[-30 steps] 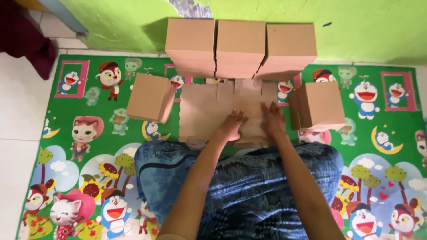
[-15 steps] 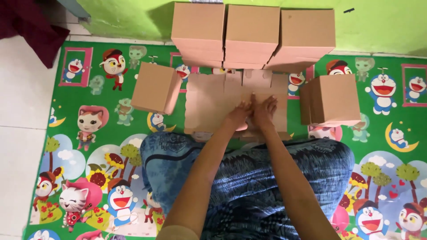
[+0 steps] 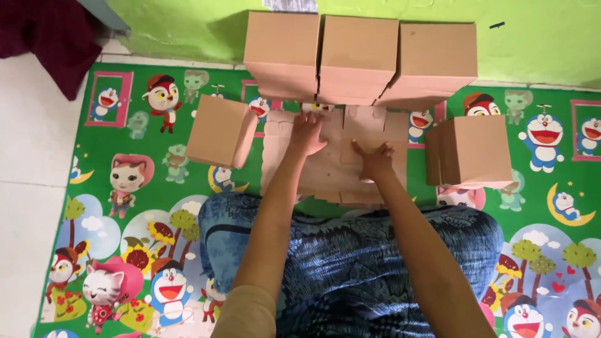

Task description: Folding flat cardboard templates into small boxes and stacking them.

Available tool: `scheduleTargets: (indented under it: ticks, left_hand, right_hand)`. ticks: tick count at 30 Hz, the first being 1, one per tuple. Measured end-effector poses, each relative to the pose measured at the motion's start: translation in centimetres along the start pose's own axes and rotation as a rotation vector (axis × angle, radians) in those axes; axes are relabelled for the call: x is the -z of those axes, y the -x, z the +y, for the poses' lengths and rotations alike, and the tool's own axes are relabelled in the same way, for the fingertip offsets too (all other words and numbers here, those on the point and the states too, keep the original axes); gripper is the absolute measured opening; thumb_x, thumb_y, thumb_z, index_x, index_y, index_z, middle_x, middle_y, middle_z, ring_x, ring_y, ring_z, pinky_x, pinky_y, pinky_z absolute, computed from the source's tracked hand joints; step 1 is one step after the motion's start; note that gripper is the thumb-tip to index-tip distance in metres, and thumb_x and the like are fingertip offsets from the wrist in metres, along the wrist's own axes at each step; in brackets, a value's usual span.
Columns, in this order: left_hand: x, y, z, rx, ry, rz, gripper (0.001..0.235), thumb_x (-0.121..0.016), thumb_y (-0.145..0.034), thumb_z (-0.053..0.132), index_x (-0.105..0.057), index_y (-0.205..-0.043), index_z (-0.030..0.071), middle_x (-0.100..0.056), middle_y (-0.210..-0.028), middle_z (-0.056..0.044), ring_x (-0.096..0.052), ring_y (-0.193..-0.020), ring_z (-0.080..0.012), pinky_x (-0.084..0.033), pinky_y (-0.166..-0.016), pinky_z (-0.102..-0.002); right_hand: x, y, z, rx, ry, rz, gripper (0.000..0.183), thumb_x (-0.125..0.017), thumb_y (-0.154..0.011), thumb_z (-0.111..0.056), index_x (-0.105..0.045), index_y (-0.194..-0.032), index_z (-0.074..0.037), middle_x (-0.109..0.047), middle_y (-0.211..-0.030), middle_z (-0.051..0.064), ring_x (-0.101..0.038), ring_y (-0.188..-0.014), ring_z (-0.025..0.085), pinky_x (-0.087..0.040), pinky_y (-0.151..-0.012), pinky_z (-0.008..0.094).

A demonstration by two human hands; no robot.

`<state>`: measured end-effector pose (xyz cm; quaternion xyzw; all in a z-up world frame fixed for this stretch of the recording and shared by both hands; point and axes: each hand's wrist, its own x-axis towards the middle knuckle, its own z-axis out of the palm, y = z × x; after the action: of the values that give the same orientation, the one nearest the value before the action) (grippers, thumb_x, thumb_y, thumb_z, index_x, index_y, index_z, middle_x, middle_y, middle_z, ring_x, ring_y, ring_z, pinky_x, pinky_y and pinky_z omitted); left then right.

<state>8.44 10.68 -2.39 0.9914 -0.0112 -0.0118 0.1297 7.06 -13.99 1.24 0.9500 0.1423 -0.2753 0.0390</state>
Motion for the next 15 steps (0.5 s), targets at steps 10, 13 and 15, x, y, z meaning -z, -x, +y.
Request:
scheduleTargets:
  ticks: [10, 13, 15]
  left_hand:
    - [5.7, 6.2, 2.5, -0.198, 0.102, -0.127, 0.058, -0.064, -0.094, 0.059, -0.060, -0.137, 0.020, -0.059, -0.128, -0.013, -0.058, -0.123, -0.0347, -0.045, -0.101, -0.056]
    - [6.6, 9.9, 2.9, -0.180, 0.039, -0.228, 0.064, -0.057, -0.096, 0.064, -0.049, -0.149, 0.029, -0.037, -0.157, -0.008, -0.035, -0.145, -0.0376, -0.025, -0.110, -0.072]
    - [6.9, 10.8, 3.0, -0.144, -0.025, -0.310, 0.074, -0.057, -0.094, 0.065, -0.036, -0.159, 0.037, -0.018, -0.173, -0.001, -0.017, -0.158, -0.0370, -0.011, -0.111, -0.084]
  right_hand:
    - [1.6, 1.0, -0.3, 0.003, -0.008, -0.049, 0.120, -0.094, -0.069, -0.035, -0.018, -0.159, -0.055, -0.019, -0.152, 0.052, -0.026, -0.143, 0.065, -0.039, -0.115, 0.059]
    - [2.2, 1.8, -0.5, -0.004, -0.016, -0.045, 0.117, -0.093, -0.070, -0.036, -0.019, -0.159, -0.054, -0.020, -0.151, 0.053, -0.028, -0.142, 0.065, -0.040, -0.114, 0.059]
    - [0.8, 0.9, -0.6, 0.000, -0.028, -0.036, 0.116, -0.092, -0.071, -0.037, -0.020, -0.160, -0.053, -0.022, -0.150, 0.053, -0.030, -0.141, 0.066, -0.042, -0.112, 0.059]
